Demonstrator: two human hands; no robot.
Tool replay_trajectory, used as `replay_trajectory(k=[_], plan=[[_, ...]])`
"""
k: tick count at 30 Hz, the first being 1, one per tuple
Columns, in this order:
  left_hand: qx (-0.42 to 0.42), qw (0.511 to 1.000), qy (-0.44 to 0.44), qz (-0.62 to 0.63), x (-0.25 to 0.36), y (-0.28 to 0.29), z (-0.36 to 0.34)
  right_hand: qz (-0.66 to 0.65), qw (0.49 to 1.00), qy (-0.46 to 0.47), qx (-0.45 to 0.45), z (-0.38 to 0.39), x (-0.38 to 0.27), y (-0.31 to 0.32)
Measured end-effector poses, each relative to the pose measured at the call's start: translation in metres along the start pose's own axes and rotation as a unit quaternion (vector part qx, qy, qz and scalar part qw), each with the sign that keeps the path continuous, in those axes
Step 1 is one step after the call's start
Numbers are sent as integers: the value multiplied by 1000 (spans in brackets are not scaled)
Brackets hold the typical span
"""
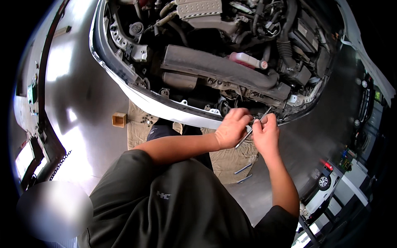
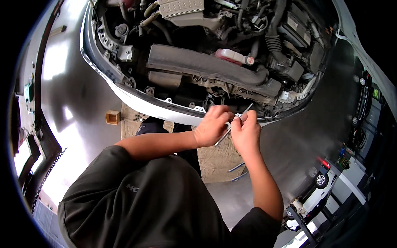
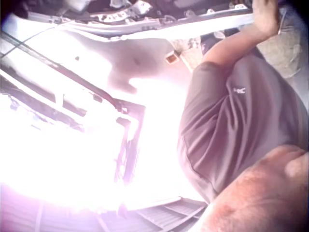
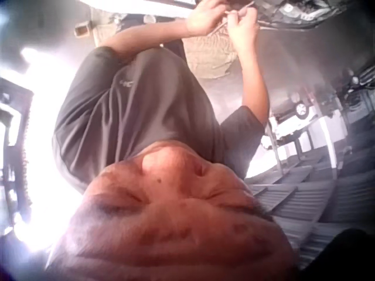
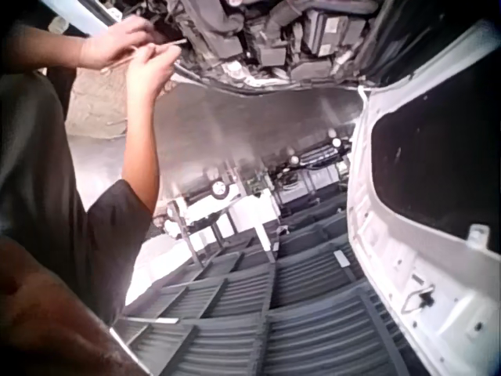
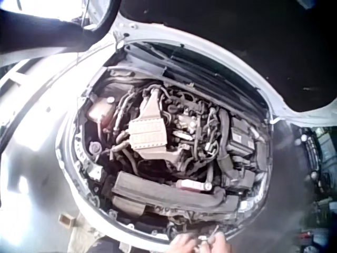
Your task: The person unfastens parts along the front bumper of a car using a metal tool. The person then walks to a tool case, opens it, and retrieves a socket wrench.
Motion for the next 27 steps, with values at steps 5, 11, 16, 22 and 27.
replay_trajectory(k=[5, 11, 16, 22, 27], plan=[[-235, 924, 257, 157, -28, 28, -1, -285, 940, -174, 73, 25, 16, -14], [-289, 941, 12, -175, 30, 30, 5, -474, 835, -224, 166, 36, 20, -38], [-378, 882, -83, -267, 37, 30, -47, -736, 656, -165, -19, 38, 41, -54], [-380, 783, -197, -452, 51, 21, -90, -782, 594, -99, -161, 49, 63, -51], [-350, 640, -265, -631, 81, -29, -88, -555, 801, 108, -196, 38, 75, -43]])
Point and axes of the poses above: each hand's wrist, its own z-axis away from the middle knuckle, its own y-axis out of the back of the hand, x = y × z, the point moved 7 cm from there along -z, towards the middle knuckle, and after that the axes turned 12 degrees about y, right-handed, at the moved point
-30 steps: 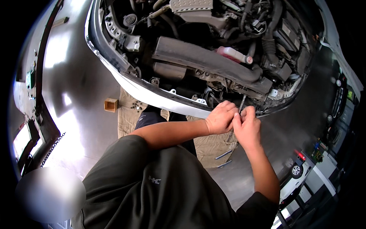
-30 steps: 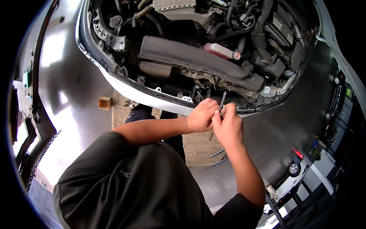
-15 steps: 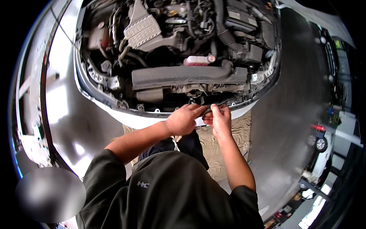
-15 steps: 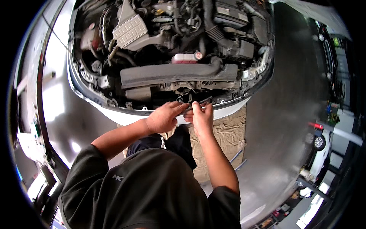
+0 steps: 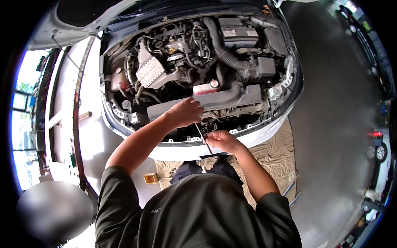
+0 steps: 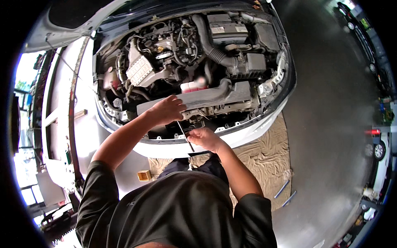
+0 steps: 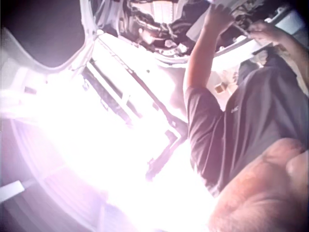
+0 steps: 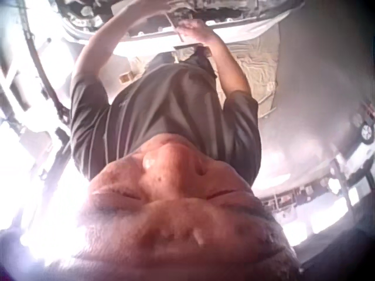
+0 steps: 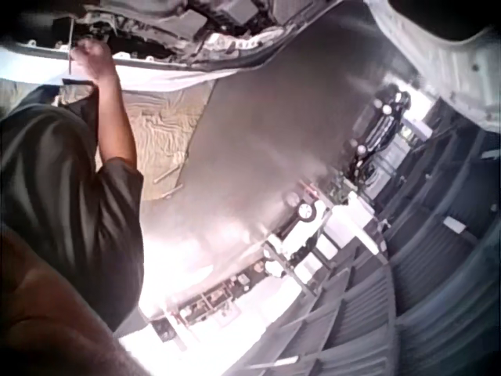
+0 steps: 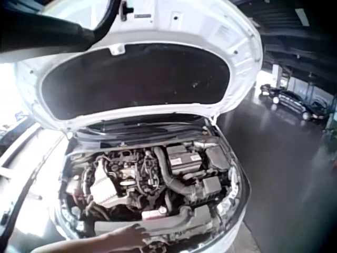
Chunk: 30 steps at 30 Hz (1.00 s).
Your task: The person unfastens parts along the front bumper of a car using a metal tool. The person then walks to a tool case, opens it, and retrieves a socket wrench.
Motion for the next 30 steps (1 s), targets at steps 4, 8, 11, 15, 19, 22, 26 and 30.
replay_trajectory(k=[4, 8, 11, 15, 19, 22, 26, 30], plan=[[57, 990, 124, 35, -1, 7, -7, 279, 948, 150, 4, -20, -61, -5], [27, 936, 314, 157, 2, -22, -9, 452, 815, 359, -53, -17, -92, -14], [56, 882, 372, 285, -1, -81, 3, 543, 715, 427, -113, -19, -106, -18], [185, 669, 399, 599, 25, -128, 32, 640, 575, 489, -144, -20, -98, -19], [207, 572, 303, 733, 89, -131, 36, 672, 579, 413, -206, -40, -80, -28], [324, 705, 353, 523, 107, -145, 50, 683, 594, 386, -177, -51, -74, -47], [313, 653, 378, 577, 111, -113, 23, 731, 657, 140, -121, -67, -68, -59], [392, 567, 346, 637, 103, -124, 22, 703, 707, -12, -76, -96, -50, -51]])
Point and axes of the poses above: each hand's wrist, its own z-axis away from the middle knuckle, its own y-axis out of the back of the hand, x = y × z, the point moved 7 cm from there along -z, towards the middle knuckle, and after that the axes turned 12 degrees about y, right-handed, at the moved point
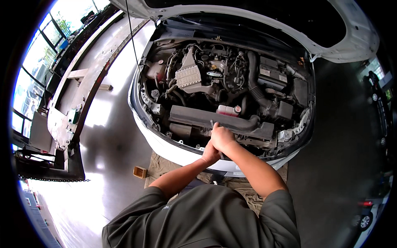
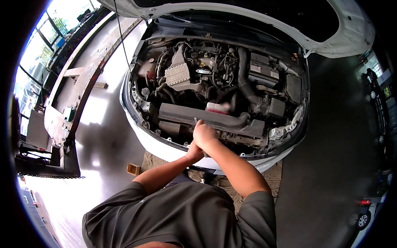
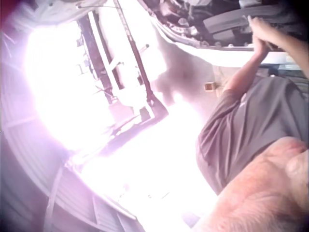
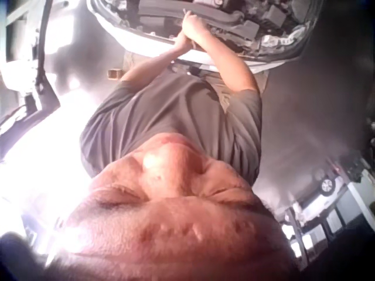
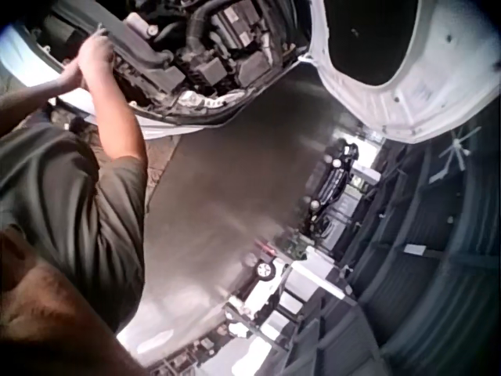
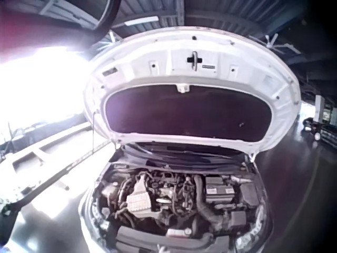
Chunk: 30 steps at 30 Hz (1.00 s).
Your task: The person unfastens parts along the front bumper of a car using a metal tool. The person then walks to a tool case, opens it, and retrieves a socket wrench.
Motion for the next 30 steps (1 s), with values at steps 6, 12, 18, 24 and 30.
replay_trajectory(k=[6, 12, 18, 24, 30], plan=[[-41, 996, 65, -34, 12, 7, -14, 18, 997, 25, -72, 18, -7, 34], [-67, 997, -47, -16, 24, 10, -13, 218, 906, 355, 69, 48, -36, 66], [-72, 996, -35, -45, 15, 11, -4, 243, 870, 429, -9, 42, -39, 47], [16, 1000, -15, 0, 25, 18, -9, 18, 996, 82, -32, 20, -7, 17], [-20, 999, -31, 1, 12, 8, -17, 24, 977, 205, 53, 50, -48, 75]])
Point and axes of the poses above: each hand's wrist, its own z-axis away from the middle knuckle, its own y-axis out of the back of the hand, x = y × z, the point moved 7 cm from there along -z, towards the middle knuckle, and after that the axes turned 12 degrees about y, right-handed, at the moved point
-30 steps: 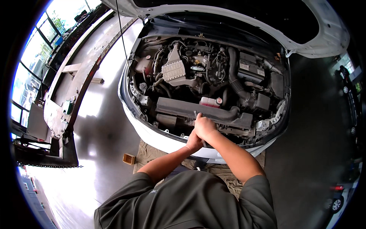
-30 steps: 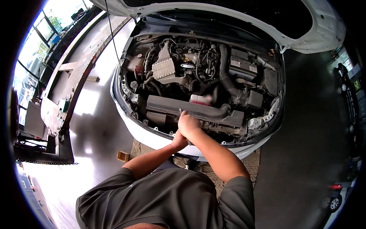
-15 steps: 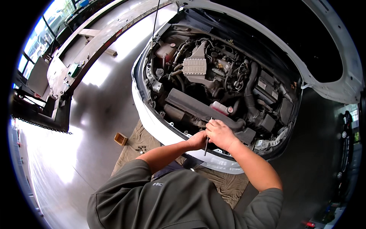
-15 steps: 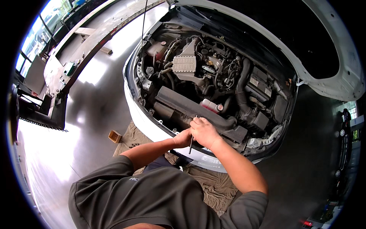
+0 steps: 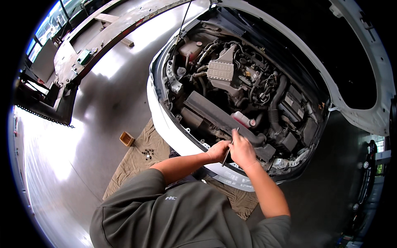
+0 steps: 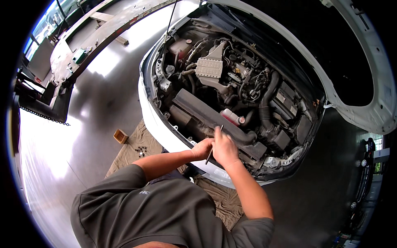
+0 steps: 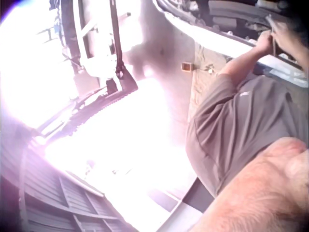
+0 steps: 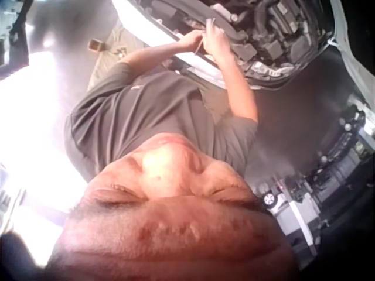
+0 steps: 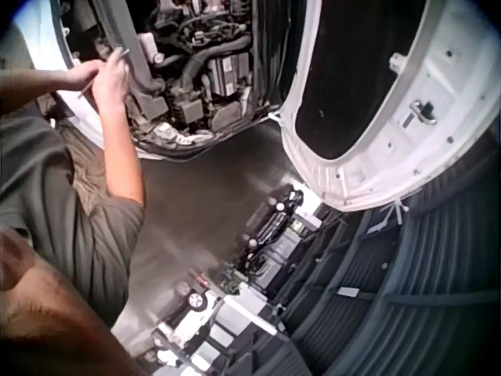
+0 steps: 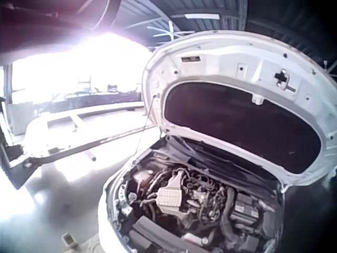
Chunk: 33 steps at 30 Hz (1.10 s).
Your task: The person unfastens parts along the front bumper of a car using a metal tool. The person then walks to a tool case, opens it, and retrieves a socket wrench.
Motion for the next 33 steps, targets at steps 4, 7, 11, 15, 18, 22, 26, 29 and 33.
replay_trajectory(k=[4, 7, 11, 15, 18, 22, 26, 29, 33], plan=[[-32, 999, 2, 5, 17, 1, 5, 143, 961, 235, 27, 7, -9, 9], [-25, 999, 26, -20, 13, -3, 9, 100, 962, 231, -103, 7, 4, -19], [-15, 999, 31, -33, -22, -8, 5, 10, 991, -116, -70, 1, 25, -33], [-5, 998, 45, -35, -12, -5, 6, 17, 984, -177, -26, 3, 35, -45], [31, 998, 30, 49, -2, 3, 1, -25, 978, -206, 0, -3, 51, -59], [-37, 973, 207, 98, -30, -6, -3, -133, 970, -202, 28, -3, 64, -56], [9, 997, 77, -8, -23, -3, -6, 72, 990, 69, -99, -2, 3, -10], [-19, 994, 99, -41, -26, -4, -6, 146, 959, 231, -78, 0, -17, 2], [-6, 999, 31, 23, -15, -3, 0, 117, 968, 202, -96, -7, 3, -24]])
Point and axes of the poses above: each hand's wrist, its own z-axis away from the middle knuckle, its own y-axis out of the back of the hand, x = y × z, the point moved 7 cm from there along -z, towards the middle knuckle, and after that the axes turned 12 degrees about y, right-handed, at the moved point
